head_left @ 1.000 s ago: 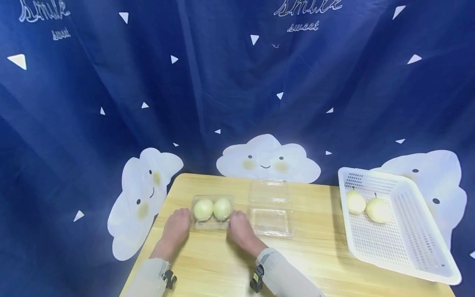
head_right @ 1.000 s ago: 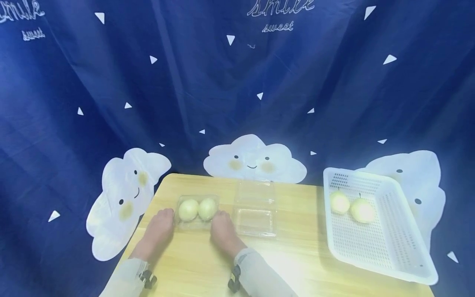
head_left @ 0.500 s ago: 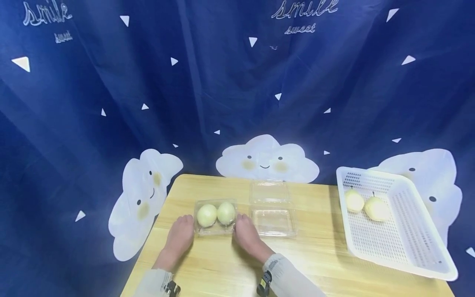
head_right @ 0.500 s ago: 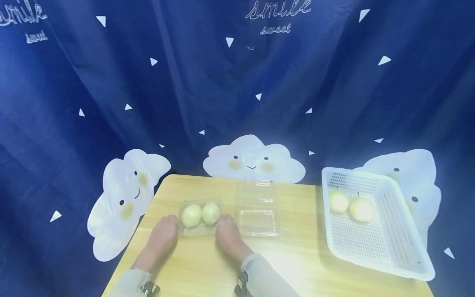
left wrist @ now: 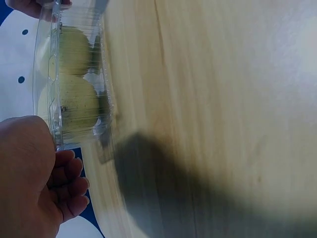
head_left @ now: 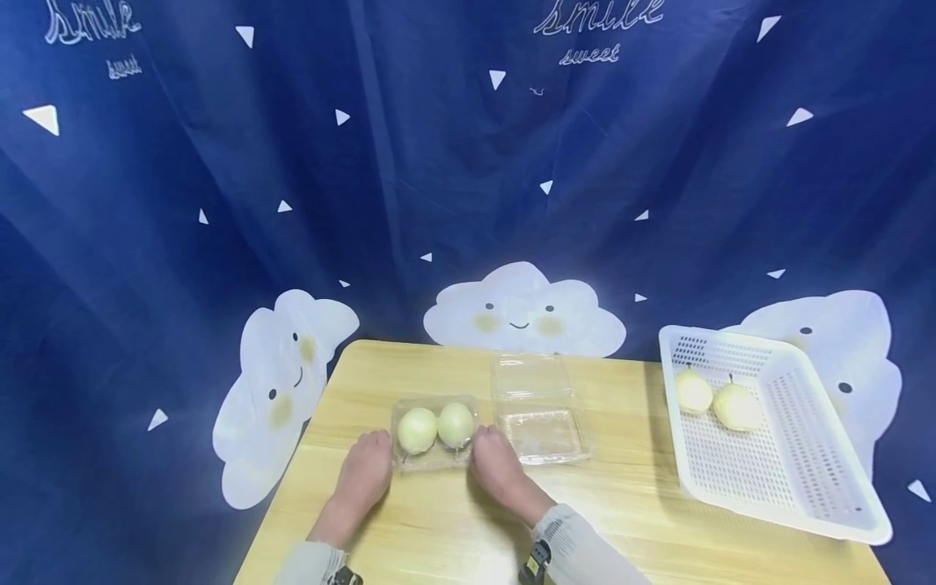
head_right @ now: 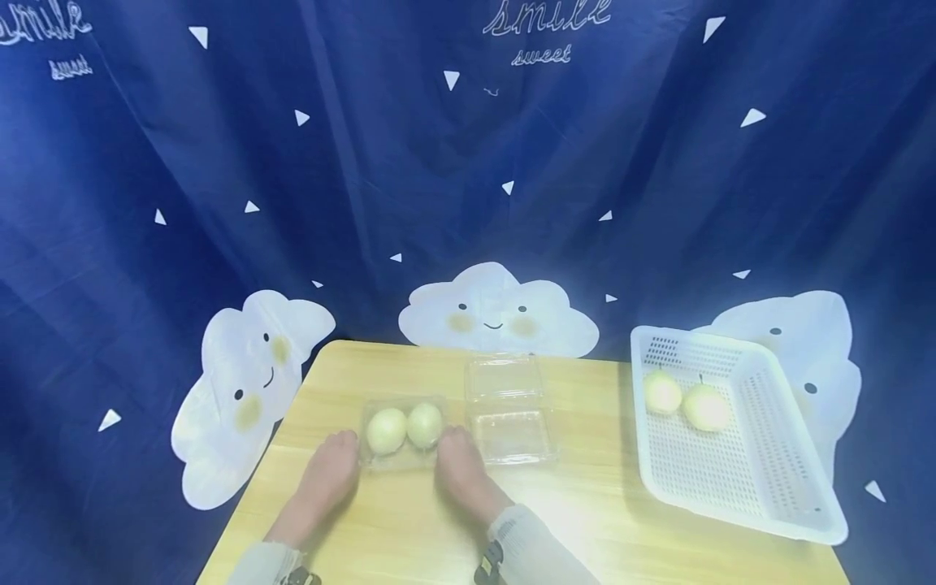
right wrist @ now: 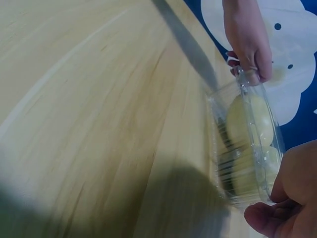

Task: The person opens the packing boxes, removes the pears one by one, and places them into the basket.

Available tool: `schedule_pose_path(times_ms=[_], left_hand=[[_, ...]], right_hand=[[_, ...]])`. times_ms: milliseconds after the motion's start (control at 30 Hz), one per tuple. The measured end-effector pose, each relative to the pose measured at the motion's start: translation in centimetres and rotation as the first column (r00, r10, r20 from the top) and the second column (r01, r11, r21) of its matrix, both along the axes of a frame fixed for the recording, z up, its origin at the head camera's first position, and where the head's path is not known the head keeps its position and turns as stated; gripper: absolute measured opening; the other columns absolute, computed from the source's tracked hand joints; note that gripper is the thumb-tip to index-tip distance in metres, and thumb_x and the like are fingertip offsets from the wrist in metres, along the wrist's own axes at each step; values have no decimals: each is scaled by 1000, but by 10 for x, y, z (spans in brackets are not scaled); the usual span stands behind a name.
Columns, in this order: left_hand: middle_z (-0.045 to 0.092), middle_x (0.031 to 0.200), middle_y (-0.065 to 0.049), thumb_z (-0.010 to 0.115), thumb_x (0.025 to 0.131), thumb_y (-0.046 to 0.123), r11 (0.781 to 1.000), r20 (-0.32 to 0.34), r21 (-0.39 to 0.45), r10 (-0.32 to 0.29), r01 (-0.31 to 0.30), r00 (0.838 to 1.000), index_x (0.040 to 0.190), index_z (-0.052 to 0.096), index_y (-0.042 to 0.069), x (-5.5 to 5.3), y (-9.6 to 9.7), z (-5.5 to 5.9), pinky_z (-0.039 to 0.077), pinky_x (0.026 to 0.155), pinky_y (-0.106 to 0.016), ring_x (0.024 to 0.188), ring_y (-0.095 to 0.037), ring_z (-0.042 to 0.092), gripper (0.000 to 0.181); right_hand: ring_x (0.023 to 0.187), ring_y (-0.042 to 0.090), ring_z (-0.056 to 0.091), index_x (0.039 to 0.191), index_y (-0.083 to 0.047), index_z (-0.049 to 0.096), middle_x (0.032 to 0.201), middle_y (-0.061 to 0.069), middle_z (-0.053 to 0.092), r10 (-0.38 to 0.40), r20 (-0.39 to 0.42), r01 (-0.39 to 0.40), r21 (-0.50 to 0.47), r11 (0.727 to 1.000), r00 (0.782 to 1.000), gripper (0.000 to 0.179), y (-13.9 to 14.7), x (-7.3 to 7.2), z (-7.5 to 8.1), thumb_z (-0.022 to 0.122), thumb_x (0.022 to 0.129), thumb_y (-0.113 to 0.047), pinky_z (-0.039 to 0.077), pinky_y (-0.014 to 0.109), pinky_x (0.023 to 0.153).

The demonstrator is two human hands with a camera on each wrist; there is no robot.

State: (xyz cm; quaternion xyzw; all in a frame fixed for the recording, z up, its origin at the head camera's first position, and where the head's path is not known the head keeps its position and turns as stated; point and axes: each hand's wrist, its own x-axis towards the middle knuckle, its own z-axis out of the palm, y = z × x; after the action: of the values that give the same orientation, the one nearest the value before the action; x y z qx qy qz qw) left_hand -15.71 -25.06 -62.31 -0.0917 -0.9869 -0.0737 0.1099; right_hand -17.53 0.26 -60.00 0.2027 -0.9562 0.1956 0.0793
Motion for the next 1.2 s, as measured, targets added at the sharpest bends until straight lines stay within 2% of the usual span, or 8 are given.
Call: schedule_pose_path(times_ms=[333,633,733,867,967,1100,1200], left_hand=[[53,73,-7,47,104,6,1000,-12,17,-2,3,1000,92,59,-2,17,9,0,53,62,-36,67,-21,51,19],[49,71,-4,50,106,10,1000,-31,3,26,-26,999,89,58,0,27,12,-2,43,56,-29,66,-17,45,22],[51,72,-4,48,107,10,999,-23,26,24,-23,999,89,58,0,29,12,-2,44,56,-28,66,-16,46,22],[51,73,-3,47,108,12,995,36,92,38,-41,999,91,59,1,27,9,-5,46,55,-28,65,-14,47,24],[53,74,-2,46,109,16,975,138,203,61,-88,989,94,61,2,24,5,-6,48,57,-28,65,-13,48,26],[58,79,-1,45,110,22,917,287,356,76,-180,955,101,62,3,21,1,-4,52,64,-28,68,-12,53,27],[60,81,-2,45,110,23,883,346,421,57,-209,937,105,60,2,21,-2,-3,53,64,-28,71,-12,55,27]], right_hand=[[64,19,54,87,7,67,73,11,60,0,-2,0,21,1000,1000,11,7,8,2,70,76,9,55,29,57],[64,19,54,86,6,66,73,11,60,20,-43,-19,27,999,999,9,8,14,2,68,78,9,55,28,58],[64,19,55,86,6,66,73,11,61,23,-61,-22,28,999,998,11,9,16,3,68,76,10,55,29,58],[63,20,55,85,6,66,73,12,60,20,-66,-18,28,999,998,11,10,16,5,68,75,10,55,30,57],[62,20,54,83,5,66,73,12,60,9,-62,-7,26,1000,998,11,9,16,7,69,74,10,55,31,56],[63,20,54,83,5,66,73,12,60,-6,-52,7,34,999,999,12,7,15,8,70,73,10,55,31,57],[63,20,54,83,5,66,73,12,60,-11,-58,13,48,999,998,13,6,15,8,71,72,10,55,30,57]])
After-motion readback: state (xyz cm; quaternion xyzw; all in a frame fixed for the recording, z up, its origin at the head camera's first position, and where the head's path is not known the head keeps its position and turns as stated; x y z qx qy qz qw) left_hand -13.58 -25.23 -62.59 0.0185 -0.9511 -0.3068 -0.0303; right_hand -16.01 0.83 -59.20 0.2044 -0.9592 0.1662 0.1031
